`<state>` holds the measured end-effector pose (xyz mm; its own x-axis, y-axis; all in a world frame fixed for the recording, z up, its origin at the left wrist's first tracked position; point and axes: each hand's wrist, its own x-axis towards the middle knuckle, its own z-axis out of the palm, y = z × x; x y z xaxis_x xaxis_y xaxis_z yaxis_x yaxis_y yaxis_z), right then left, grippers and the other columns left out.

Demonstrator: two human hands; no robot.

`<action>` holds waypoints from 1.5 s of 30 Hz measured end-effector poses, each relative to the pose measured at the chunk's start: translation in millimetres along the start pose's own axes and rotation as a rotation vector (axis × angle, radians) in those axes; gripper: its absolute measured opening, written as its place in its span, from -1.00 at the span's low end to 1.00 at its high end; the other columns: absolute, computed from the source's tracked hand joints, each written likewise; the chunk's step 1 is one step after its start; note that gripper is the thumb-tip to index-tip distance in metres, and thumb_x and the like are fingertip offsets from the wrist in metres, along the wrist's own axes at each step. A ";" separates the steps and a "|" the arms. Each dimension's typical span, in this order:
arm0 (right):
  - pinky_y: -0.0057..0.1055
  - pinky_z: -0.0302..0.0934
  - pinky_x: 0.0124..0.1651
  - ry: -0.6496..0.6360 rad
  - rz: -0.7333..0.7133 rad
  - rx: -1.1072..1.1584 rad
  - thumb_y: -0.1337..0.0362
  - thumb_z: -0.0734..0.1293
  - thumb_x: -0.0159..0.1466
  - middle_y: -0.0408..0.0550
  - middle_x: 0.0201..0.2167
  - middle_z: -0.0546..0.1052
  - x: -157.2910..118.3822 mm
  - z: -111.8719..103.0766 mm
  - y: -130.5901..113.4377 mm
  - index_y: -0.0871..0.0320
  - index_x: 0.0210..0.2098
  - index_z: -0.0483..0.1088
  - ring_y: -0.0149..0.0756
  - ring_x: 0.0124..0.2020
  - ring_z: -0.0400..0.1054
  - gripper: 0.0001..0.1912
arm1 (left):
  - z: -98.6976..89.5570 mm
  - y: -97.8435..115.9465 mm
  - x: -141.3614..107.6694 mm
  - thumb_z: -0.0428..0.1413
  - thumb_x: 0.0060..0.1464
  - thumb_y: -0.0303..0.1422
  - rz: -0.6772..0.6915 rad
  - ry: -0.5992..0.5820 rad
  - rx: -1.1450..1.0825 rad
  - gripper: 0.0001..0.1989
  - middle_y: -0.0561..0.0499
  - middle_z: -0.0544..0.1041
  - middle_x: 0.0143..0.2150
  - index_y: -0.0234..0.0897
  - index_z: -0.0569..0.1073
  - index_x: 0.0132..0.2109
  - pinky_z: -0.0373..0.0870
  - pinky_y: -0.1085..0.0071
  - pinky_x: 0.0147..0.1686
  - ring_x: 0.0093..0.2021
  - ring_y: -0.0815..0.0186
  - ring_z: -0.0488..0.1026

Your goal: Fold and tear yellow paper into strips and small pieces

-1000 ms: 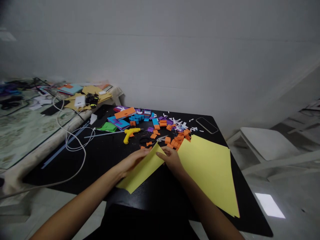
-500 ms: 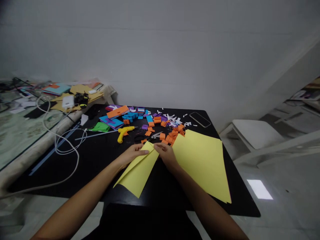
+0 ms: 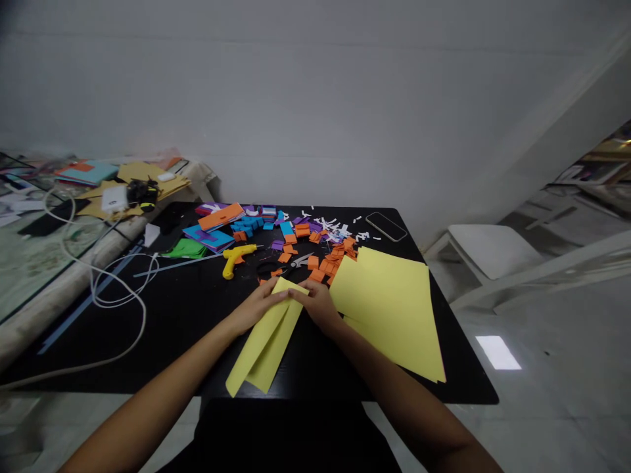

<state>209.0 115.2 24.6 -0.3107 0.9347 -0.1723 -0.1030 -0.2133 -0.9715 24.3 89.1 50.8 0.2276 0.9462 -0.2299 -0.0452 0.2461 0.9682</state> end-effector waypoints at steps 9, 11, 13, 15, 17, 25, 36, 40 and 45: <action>-0.33 0.41 -0.38 -0.033 -0.008 0.026 -0.13 0.57 0.04 -0.09 -0.50 0.60 4.9 -1.6 2.9 0.17 -0.34 0.60 -0.26 -0.50 0.46 -0.52 | -11.2 1.9 5.3 0.39 -0.04 -0.04 -0.039 -0.052 -0.022 -0.52 -0.04 0.64 -0.29 -0.32 0.56 -0.13 0.43 0.38 -0.31 -0.37 0.24 0.57; -0.34 0.43 -0.37 -0.030 -0.019 0.040 -0.12 0.57 0.05 -0.09 -0.48 0.60 5.3 -0.6 3.8 0.17 -0.33 0.60 -0.27 -0.49 0.47 -0.53 | -10.5 2.7 5.6 0.42 -0.08 -0.04 -0.048 -0.053 -0.024 -0.48 -0.05 0.65 -0.29 -0.32 0.54 -0.11 0.46 0.36 -0.33 -0.39 0.23 0.58; -0.34 0.45 -0.38 -0.019 -0.033 0.053 -0.10 0.58 0.04 -0.09 -0.47 0.61 5.4 -0.1 3.8 0.17 -0.31 0.58 -0.27 -0.48 0.48 -0.53 | -10.2 2.4 6.0 0.43 -0.11 -0.04 -0.050 -0.043 -0.022 -0.46 -0.04 0.65 -0.32 -0.31 0.51 -0.11 0.45 0.37 -0.39 -0.44 0.25 0.56; -0.34 0.45 -0.40 -0.004 -0.046 0.063 -0.07 0.60 0.01 -0.11 -0.48 0.60 5.3 -0.1 3.1 0.16 -0.32 0.55 -0.28 -0.49 0.48 -0.54 | -10.7 1.9 6.4 0.44 -0.12 -0.06 -0.046 -0.023 -0.014 -0.46 0.00 0.63 -0.36 -0.31 0.49 -0.12 0.42 0.41 -0.45 -0.49 0.28 0.53; -0.35 0.45 -0.41 0.011 -0.060 0.070 -0.03 0.62 -0.01 -0.12 -0.49 0.60 5.0 -0.1 2.0 0.16 -0.33 0.51 -0.31 -0.53 0.46 -0.54 | -11.4 1.8 6.6 0.45 -0.13 -0.08 -0.038 -0.004 -0.007 -0.47 0.03 0.61 -0.38 -0.30 0.48 -0.13 0.39 0.43 -0.47 -0.51 0.31 0.50; -0.35 0.47 -0.38 0.067 -0.134 0.077 0.05 0.63 -0.02 -0.14 -0.47 0.61 0.4 3.6 -3.1 0.14 -0.27 0.51 -0.31 -0.52 0.48 -0.56 | -10.5 6.4 5.0 0.46 -0.14 -0.16 -0.043 0.006 -0.006 -0.48 0.04 0.62 -0.35 -0.29 0.49 -0.09 0.39 0.44 -0.44 -0.48 0.32 0.52; -0.30 0.50 -0.30 0.005 -0.174 0.043 0.11 0.62 0.03 -0.14 -0.50 0.59 -7.0 7.2 -8.1 0.12 -0.28 0.58 -0.29 -0.50 0.50 -0.66 | -14.9 5.4 3.3 0.41 -0.07 -0.13 -0.108 -0.048 -0.037 -0.59 -0.07 0.68 -0.32 -0.34 0.62 -0.15 0.38 0.44 -0.42 -0.46 0.29 0.54; -0.29 0.50 -0.30 -0.011 -0.180 0.044 0.08 0.62 0.03 -0.14 -0.51 0.59 -7.3 7.8 -6.9 0.14 -0.27 0.60 -0.28 -0.50 0.50 -0.64 | -15.4 4.5 3.9 0.41 -0.08 -0.15 -0.127 -0.044 -0.048 -0.59 -0.11 0.68 -0.33 -0.37 0.64 -0.17 0.38 0.43 -0.42 -0.47 0.28 0.54; -0.31 0.48 -0.34 0.004 -0.186 0.019 0.07 0.60 0.06 -0.12 -0.50 0.61 -7.7 6.3 -6.9 0.14 -0.24 0.62 -0.28 -0.51 0.51 -0.64 | -14.1 8.0 2.4 0.42 -0.10 -0.17 -0.122 -0.018 -0.051 -0.65 -0.06 0.67 -0.37 -0.35 0.62 -0.24 0.35 0.45 -0.46 -0.49 0.31 0.52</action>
<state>206.2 107.7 33.6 -0.2811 0.9596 0.0092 -0.1761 -0.0422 -0.9835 10.8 96.3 56.6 0.2521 0.9048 -0.3433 -0.0655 0.3699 0.9268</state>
